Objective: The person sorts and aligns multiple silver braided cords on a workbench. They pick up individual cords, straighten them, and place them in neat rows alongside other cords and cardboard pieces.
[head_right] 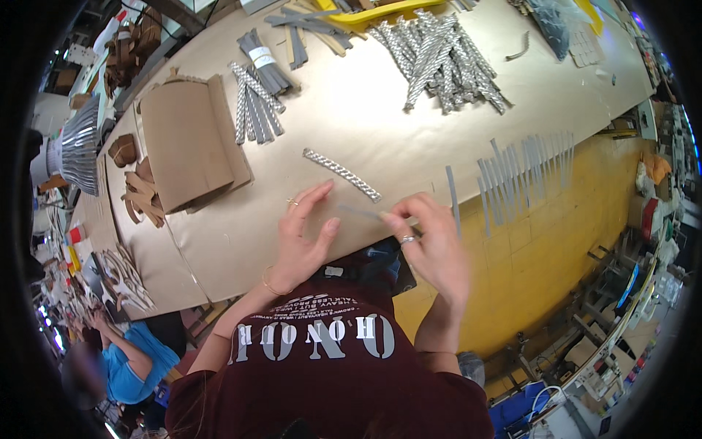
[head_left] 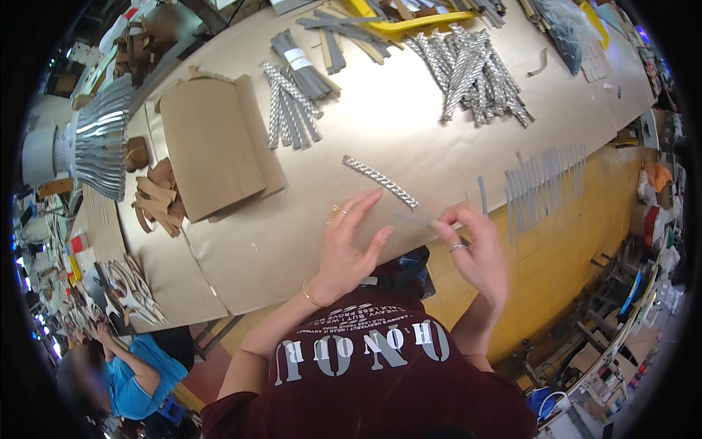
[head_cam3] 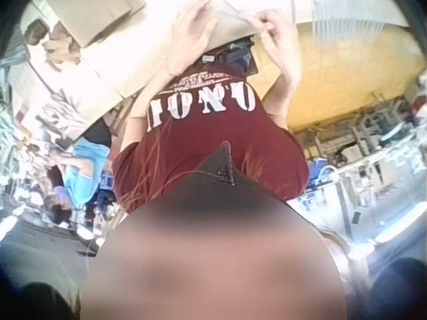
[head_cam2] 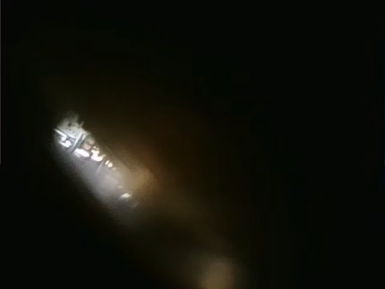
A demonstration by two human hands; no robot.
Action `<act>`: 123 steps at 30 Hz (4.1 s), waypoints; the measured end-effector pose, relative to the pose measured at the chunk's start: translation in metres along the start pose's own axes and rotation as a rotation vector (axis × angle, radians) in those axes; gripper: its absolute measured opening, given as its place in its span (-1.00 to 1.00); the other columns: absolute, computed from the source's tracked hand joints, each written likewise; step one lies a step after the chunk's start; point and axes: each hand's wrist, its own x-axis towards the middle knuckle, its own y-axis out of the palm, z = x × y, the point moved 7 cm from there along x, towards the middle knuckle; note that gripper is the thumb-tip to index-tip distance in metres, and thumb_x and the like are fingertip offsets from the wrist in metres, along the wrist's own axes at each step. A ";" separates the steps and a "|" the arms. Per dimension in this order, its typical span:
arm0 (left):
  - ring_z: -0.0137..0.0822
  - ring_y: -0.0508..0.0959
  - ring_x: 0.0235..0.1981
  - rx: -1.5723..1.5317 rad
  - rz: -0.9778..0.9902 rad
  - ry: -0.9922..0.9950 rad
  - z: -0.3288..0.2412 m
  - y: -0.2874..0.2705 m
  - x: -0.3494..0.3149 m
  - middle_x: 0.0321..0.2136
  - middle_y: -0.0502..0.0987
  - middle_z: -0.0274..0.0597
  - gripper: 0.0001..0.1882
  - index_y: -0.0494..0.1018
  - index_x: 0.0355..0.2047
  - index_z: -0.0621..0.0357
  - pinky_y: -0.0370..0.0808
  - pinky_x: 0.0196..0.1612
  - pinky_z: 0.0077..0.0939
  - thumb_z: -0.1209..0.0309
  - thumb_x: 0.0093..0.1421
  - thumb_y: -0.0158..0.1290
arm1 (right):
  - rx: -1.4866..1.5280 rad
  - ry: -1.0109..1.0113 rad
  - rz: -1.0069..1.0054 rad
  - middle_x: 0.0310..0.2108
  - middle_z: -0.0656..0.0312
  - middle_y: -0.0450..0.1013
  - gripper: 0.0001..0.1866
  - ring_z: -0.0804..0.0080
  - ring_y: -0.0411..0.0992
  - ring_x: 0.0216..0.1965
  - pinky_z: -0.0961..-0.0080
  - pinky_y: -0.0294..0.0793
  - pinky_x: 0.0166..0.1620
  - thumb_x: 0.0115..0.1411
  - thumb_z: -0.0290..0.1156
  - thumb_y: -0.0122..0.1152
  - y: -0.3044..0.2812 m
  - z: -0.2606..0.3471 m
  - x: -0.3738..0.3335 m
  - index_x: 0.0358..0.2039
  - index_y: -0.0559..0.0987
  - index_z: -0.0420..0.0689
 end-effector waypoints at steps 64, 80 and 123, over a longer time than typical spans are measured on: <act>-0.09 -0.01 0.44 0.757 -0.007 -0.025 0.054 -0.013 -0.044 0.41 0.03 -0.01 -0.31 0.22 0.32 0.02 -0.49 0.38 0.13 -0.02 0.26 0.00 | -0.168 0.065 0.288 -0.53 0.05 0.47 -0.81 0.30 0.43 -0.51 0.39 0.41 -0.36 0.25 -0.43 0.17 0.119 0.008 0.056 -0.33 0.57 -0.34; -0.01 0.04 0.41 0.853 0.005 -0.052 0.045 -0.008 -0.039 0.38 0.05 0.05 -0.23 0.22 0.33 -0.14 -0.21 0.39 0.16 -0.07 0.13 0.10 | -0.219 0.117 0.317 -0.41 -0.02 0.52 -0.77 0.02 0.50 -0.35 0.21 0.44 -0.22 0.24 -0.33 0.14 0.118 0.010 0.058 -0.35 0.59 -0.27; -0.16 0.09 0.40 0.828 0.200 0.059 0.032 0.021 -0.032 0.38 0.07 -0.03 -0.10 0.11 0.34 0.27 0.01 0.41 -0.22 0.02 0.11 0.14 | -0.271 0.146 0.111 -0.53 0.04 0.46 -0.77 0.18 0.45 -0.51 0.33 0.41 -0.38 0.25 -0.33 0.20 0.093 -0.011 0.032 -0.40 0.54 -0.27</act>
